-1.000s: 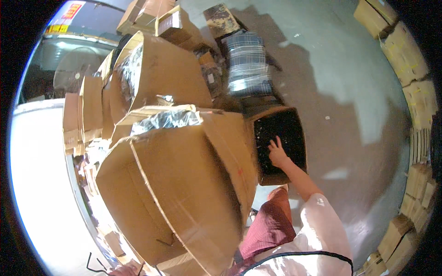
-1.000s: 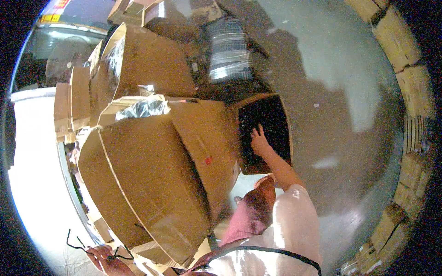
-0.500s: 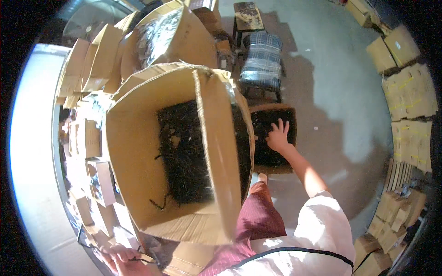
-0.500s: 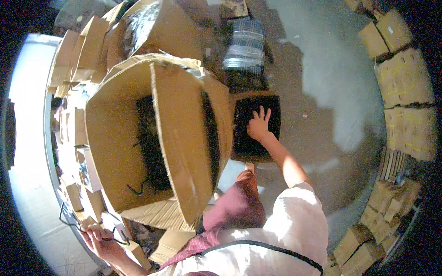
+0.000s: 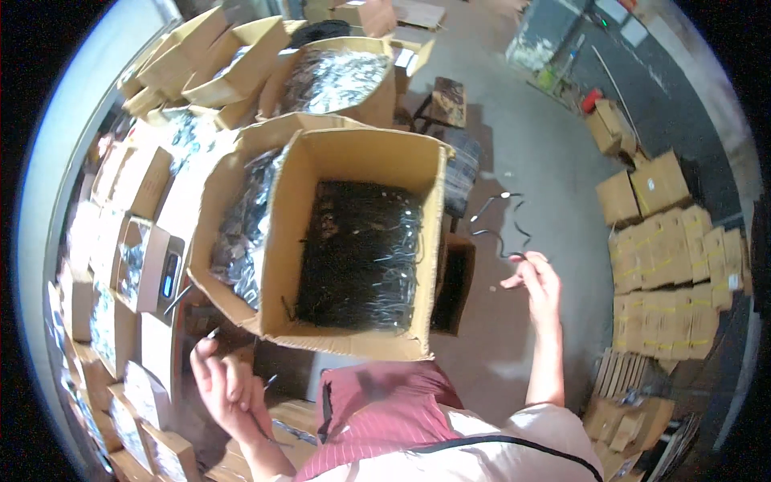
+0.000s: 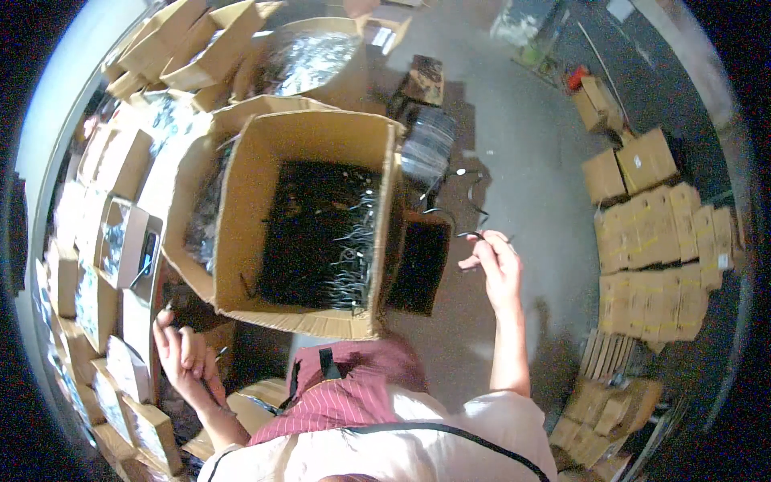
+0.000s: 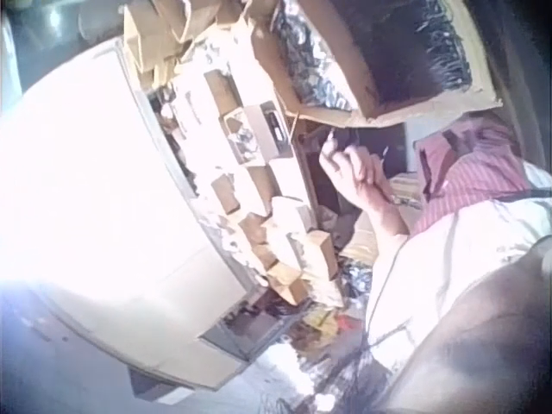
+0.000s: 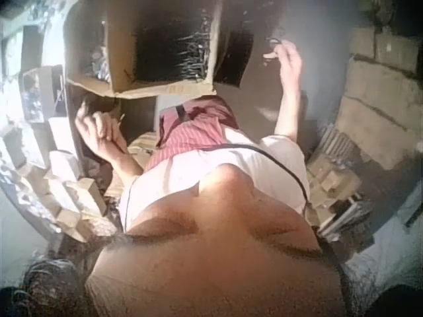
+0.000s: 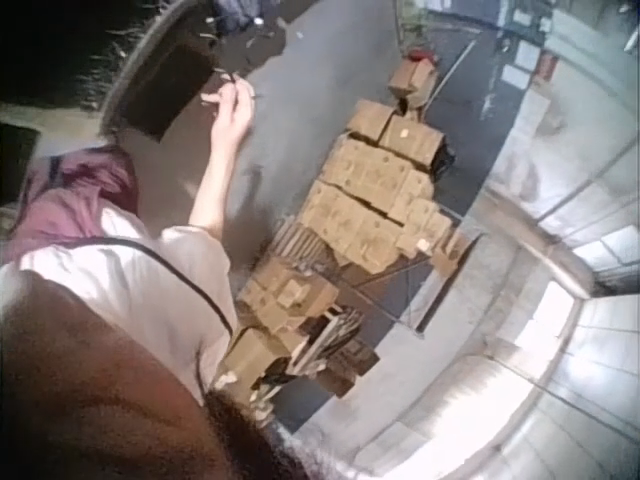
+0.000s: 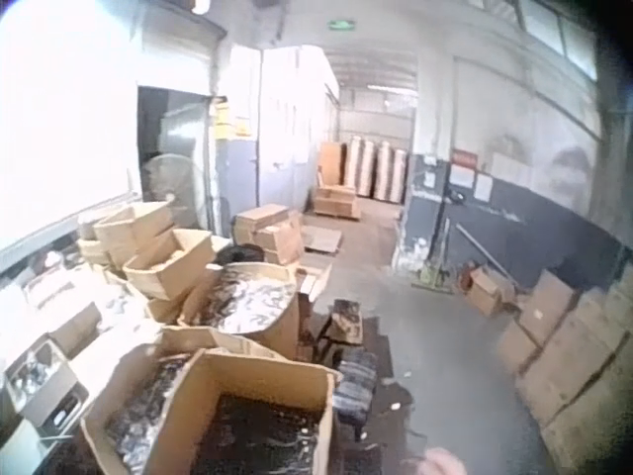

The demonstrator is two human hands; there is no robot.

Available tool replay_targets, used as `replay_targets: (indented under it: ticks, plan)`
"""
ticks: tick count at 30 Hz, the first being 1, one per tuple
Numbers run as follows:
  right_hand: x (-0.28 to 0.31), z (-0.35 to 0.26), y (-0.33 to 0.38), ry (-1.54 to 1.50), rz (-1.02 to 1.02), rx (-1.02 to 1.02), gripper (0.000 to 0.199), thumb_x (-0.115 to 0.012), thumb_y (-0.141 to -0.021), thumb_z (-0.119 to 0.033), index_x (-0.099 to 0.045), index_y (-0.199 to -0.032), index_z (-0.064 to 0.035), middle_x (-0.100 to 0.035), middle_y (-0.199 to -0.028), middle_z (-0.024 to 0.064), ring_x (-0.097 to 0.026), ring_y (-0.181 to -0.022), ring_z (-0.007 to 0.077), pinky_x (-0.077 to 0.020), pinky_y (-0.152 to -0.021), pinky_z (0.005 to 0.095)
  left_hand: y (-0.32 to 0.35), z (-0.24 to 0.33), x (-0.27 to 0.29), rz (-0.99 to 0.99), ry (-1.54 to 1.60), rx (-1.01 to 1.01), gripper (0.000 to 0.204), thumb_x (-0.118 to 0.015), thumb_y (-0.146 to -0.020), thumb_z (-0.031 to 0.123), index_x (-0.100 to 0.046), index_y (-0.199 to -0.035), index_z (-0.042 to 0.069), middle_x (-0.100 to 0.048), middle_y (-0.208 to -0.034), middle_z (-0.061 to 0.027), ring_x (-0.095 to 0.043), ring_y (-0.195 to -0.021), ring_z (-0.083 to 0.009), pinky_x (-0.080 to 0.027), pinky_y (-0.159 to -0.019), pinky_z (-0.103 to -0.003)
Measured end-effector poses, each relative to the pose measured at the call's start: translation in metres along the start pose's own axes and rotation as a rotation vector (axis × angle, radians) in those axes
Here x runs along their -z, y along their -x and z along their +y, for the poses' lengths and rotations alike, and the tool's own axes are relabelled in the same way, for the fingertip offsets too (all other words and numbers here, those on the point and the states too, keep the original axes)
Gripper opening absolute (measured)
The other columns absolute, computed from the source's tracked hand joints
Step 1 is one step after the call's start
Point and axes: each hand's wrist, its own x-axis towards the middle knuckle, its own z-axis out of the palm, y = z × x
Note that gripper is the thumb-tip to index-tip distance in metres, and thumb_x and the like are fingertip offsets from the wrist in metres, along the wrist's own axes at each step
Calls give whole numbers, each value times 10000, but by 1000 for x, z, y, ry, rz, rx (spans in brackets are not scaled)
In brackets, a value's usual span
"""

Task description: The person gathers various metal and plastic furniture components including drawer slides, screws, and brackets from several cardboard boxes, places them into a larger cardboard box, and then closes the box.

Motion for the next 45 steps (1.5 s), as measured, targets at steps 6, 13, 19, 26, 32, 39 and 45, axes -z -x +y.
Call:
replay_targets:
  ticks: [6,13,19,26,32,39,45]
  plan:
    - [-119,-109,43,56,-170,225,220,-476,-1054,-56,-607,-1107,113,-663,-942,135,-667,-691,140,-560,-714,284,-19,10,26,-57,-327,222,350,-612,-1004,201,-502,-1309,71,-439,-693,57,-383,-511,-34,-333,-455,-209]
    - [-346,-168,113,610,-1147,1019,132,-677,-922,-97,-621,-943,21,-612,-777,143,-643,-568,277,-499,-478,363,-53,24,115,-473,126,274,829,-868,-803,438,-445,-1427,93,-558,-887,24,-486,-786,-45,-378,-689,-213]
    - [-551,-163,147,782,-1792,595,329,-590,-1000,-247,-591,-1266,-55,-666,-868,188,-674,-706,399,-559,-634,486,-99,110,264,21,62,183,169,-542,-1022,243,-519,-1042,76,-513,-707,-1,-398,-558,-58,-305,-508,-212]
    - [-732,-47,67,1192,-1471,900,709,-611,-892,-135,-369,-1555,-194,-654,-1063,212,-703,-874,379,-583,-714,453,-145,182,406,448,207,1,197,-474,-1080,303,-497,-1027,115,-396,-632,32,-310,-475,-40,-278,-421,-205]
    - [-769,48,33,1409,-1436,986,715,-600,-846,-103,-419,-1532,-189,-675,-1029,212,-721,-816,358,-583,-659,459,-180,219,409,466,73,-151,195,-484,-1075,302,-510,-1056,110,-382,-636,40,-271,-485,-28,-213,-434,-206]
    - [-786,12,24,1402,-1739,216,691,-559,-993,-282,-253,-1612,-232,-720,-995,237,-728,-843,353,-580,-712,450,-238,238,385,446,-20,-264,193,-472,-1079,294,-515,-1060,106,-399,-657,36,-273,-487,-26,-210,-423,-196]
    - [-779,34,-7,999,-1653,-202,655,-588,-1005,-303,-321,-1592,-195,-705,-982,169,-719,-720,242,-613,-664,354,-335,227,354,234,-374,-495,148,-553,-1059,196,-529,-1145,78,-559,-840,-4,-487,-647,-74,-380,-545,-241]
